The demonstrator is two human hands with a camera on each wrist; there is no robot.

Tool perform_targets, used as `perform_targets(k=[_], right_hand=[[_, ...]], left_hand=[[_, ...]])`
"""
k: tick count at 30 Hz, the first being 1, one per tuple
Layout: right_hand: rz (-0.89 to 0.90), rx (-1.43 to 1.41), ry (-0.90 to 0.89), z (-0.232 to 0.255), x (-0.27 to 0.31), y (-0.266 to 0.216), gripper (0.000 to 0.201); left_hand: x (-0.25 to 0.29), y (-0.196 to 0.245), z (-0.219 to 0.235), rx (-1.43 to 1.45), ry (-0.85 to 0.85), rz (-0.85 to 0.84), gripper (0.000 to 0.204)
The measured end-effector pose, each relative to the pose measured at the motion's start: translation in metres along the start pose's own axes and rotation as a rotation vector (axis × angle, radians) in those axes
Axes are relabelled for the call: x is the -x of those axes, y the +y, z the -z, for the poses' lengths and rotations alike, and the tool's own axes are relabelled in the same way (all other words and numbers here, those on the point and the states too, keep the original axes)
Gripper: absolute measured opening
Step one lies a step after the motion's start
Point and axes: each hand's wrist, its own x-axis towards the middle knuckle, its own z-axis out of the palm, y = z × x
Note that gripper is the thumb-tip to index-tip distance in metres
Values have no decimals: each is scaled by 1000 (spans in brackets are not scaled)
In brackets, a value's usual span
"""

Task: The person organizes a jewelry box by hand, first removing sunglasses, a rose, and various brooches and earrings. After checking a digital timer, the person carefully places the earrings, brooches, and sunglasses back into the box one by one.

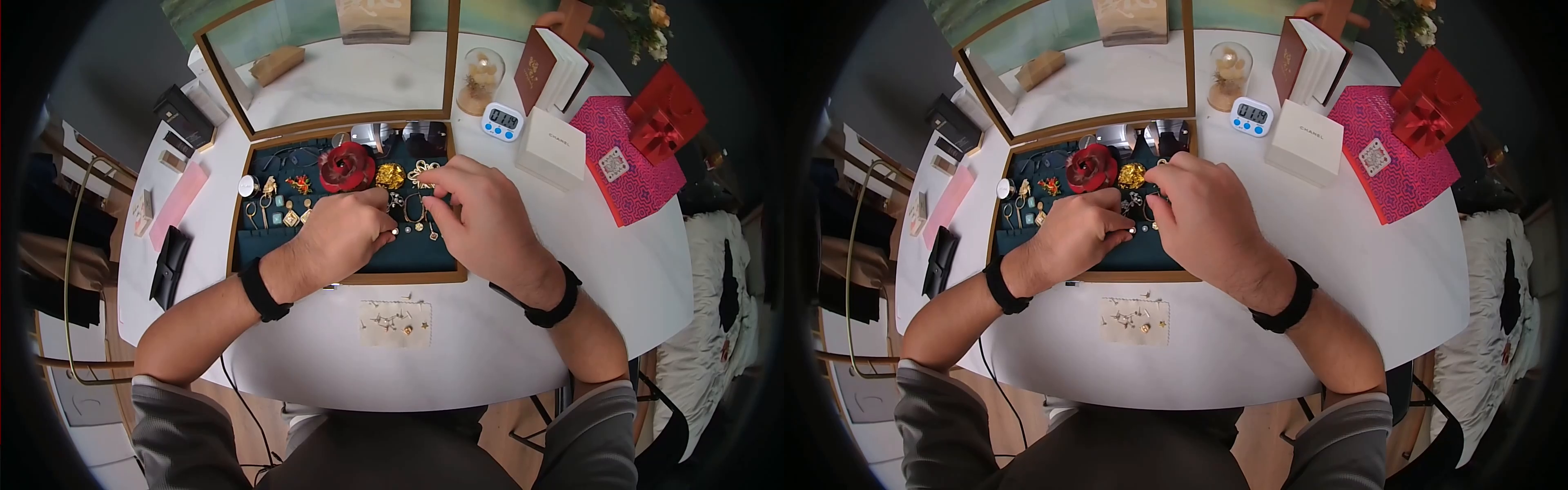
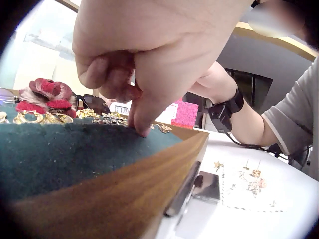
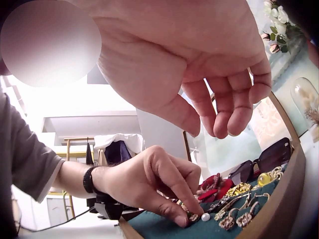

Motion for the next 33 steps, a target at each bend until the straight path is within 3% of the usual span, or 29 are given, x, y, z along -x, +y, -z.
perform_targets(k=[15,21,25,33], right_hand=[[4,10,0,-2,1,-1,15],[22,14,10,-2,1,0,14],[23,14,9,-4,2,-3,11],[25,34,-9,-1,4,-6,13]], left_hand=[[3,3,-1,-44,36,-57,9],[22,29,20,-17,175,-115,14],[40,47,9,-104,67,-360,19],[58,56,-4,-57,-176,-322,18]])
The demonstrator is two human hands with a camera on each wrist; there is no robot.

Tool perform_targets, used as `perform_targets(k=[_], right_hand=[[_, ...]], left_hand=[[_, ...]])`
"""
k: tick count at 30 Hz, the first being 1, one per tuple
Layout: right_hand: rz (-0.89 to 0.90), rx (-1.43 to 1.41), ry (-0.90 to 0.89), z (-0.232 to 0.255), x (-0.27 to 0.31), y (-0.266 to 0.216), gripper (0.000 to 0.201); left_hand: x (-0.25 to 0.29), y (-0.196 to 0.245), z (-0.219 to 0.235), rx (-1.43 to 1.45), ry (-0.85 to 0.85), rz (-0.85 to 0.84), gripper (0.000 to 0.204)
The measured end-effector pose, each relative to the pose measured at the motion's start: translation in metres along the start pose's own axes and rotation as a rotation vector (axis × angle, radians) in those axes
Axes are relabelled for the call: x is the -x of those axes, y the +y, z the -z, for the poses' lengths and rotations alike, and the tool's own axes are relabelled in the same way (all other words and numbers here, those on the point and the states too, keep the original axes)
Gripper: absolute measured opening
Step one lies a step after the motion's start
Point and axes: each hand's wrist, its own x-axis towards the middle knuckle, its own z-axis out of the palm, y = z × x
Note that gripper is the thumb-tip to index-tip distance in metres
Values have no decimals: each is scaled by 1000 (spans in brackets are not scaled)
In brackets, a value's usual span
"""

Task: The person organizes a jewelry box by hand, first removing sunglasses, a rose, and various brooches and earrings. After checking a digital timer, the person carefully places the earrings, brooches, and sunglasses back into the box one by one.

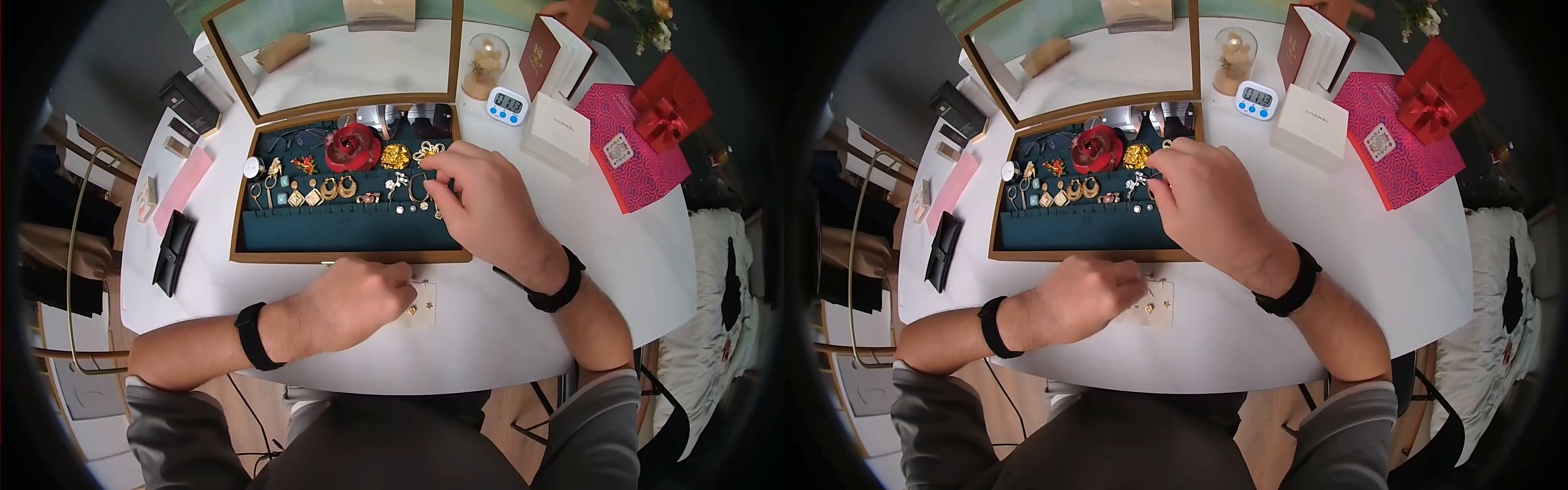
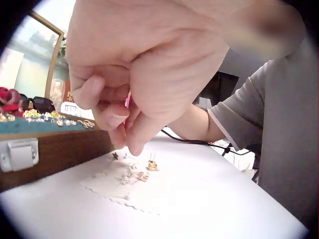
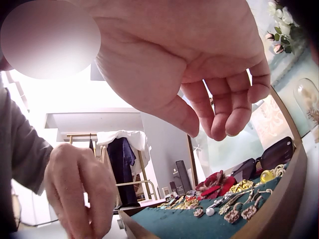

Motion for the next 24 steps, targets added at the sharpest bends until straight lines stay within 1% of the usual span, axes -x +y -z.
perform_targets(k=[2,4,8,10,12,16,19,21,22,23,24], right_hand=[[8,16,-3,0,0,0,15],[-12,7,-24,0,0,0,10],[-14,10,-28,0,0,-2,10],[7,15,-14,0,0,-2,15],[2,20,-19,0,0,-2,15],[-18,23,-49,-2,1,0,12],[-10,46,-49,-1,1,0,12],[-4,41,-37,-2,1,0,11],[2,35,-25,-2,1,0,11],[2,35,-26,-3,2,0,11],[41,8,-18,-3,2,-2,10]], left_hand=[[2,3,-7,6,-33,-1,17],[3,5,-12,13,-65,-1,17],[-2,8,-17,24,-58,-6,14],[-3,8,-19,16,-59,-9,13],[-3,8,-23,25,-13,-8,11],[-3,5,-20,40,-33,-19,8],[-2,4,-13,117,4,6,8],[-2,0,2,269,110,79,10],[-2,-3,9,269,109,79,10],[-2,-7,15,354,135,149,12],[-2,-10,23,438,161,220,14]])
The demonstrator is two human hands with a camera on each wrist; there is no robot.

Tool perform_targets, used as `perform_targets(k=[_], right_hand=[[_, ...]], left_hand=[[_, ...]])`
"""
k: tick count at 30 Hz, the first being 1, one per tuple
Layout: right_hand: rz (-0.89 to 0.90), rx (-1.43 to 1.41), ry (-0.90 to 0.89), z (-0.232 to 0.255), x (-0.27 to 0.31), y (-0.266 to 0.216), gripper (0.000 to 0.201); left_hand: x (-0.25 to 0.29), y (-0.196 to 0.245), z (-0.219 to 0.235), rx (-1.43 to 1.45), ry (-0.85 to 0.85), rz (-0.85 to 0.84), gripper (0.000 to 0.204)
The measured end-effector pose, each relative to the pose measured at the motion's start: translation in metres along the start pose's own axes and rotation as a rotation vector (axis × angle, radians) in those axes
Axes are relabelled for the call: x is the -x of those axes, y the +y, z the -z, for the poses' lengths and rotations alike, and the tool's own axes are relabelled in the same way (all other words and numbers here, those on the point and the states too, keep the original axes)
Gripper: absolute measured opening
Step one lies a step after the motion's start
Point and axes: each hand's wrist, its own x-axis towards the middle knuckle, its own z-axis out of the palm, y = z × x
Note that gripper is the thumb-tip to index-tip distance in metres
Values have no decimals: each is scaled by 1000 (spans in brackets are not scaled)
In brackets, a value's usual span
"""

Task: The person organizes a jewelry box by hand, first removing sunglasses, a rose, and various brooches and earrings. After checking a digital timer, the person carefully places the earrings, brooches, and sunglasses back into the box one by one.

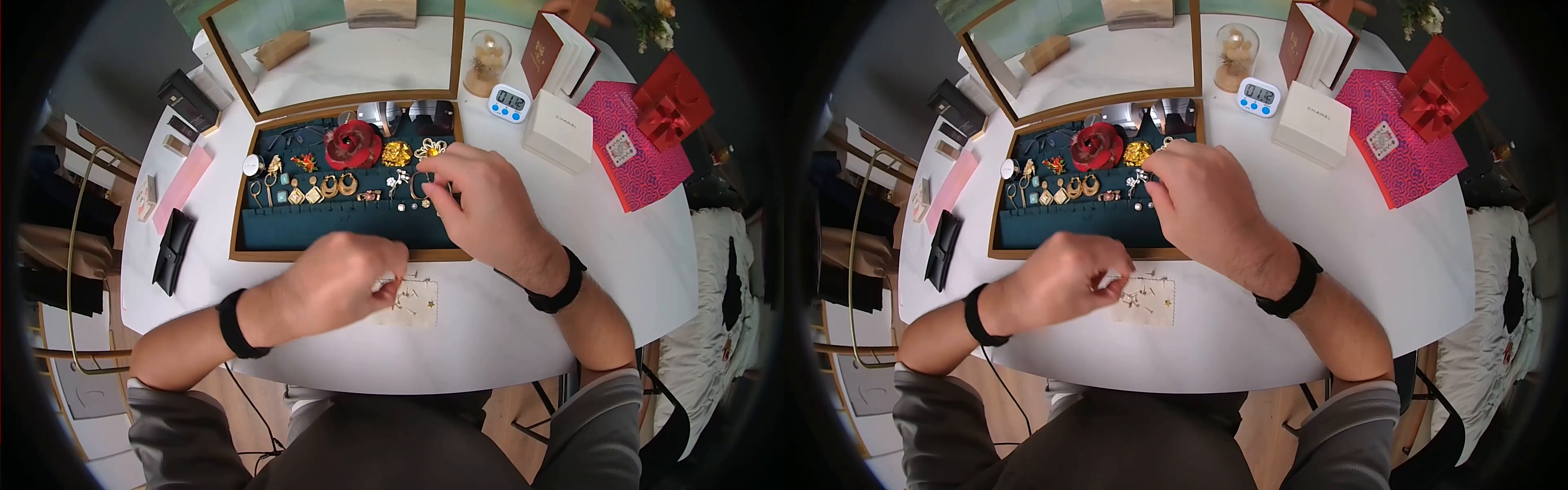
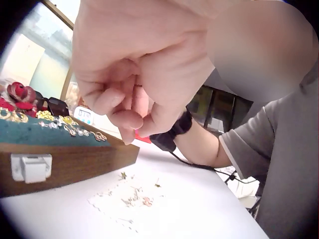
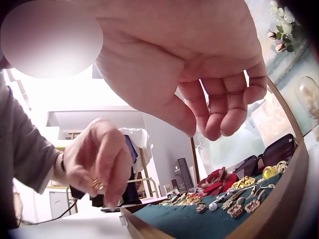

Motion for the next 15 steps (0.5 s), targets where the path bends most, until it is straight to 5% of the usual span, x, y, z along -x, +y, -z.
perform_targets(k=[5,15], right_hand=[[299,-90,2,0,0,-14,10],[461,53,64,-8,4,-12,8]], left_hand=[[-19,1,30,90,120,287,11],[-33,-9,34,231,99,298,7]])
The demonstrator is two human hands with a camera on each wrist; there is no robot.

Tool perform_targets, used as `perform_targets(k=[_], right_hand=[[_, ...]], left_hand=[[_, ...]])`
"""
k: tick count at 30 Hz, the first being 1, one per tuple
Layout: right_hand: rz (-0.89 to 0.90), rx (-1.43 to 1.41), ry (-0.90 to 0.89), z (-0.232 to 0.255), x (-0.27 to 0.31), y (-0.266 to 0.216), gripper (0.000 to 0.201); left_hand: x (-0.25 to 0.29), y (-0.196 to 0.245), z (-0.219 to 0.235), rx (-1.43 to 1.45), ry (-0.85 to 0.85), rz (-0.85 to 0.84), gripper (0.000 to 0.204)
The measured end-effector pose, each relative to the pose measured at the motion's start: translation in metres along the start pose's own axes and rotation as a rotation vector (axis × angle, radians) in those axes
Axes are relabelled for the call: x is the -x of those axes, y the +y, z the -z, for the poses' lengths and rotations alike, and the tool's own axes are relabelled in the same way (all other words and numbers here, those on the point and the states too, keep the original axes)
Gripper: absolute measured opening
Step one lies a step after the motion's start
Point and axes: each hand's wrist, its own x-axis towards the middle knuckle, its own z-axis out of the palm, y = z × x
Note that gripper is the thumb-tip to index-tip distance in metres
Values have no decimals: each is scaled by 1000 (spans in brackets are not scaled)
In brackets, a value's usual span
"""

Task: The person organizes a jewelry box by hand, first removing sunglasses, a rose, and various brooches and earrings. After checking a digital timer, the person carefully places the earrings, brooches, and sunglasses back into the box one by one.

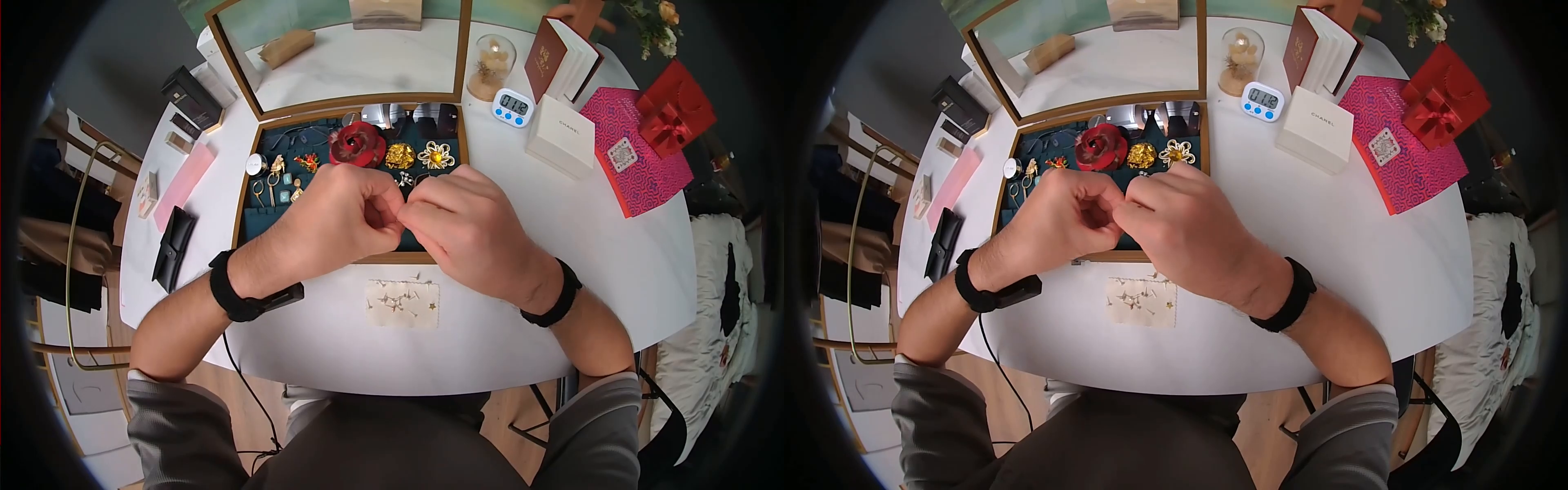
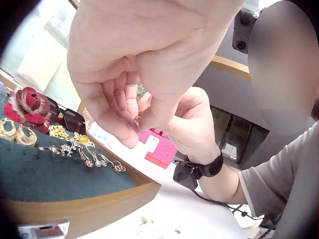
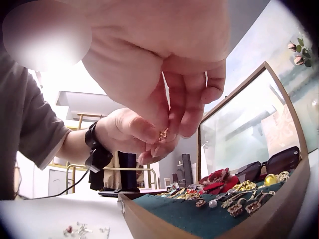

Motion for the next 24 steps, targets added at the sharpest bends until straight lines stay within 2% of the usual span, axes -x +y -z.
perform_targets(k=[7,12,24], right_hand=[[-8,83,99,-2,-1,3,12],[-86,47,127,0,-3,2,20],[-210,-33,127,4,-4,0,16]], left_hand=[[-3,-12,6,287,-21,30,7],[-2,-16,4,469,64,-35,10],[-5,-19,3,436,99,-69,14]])
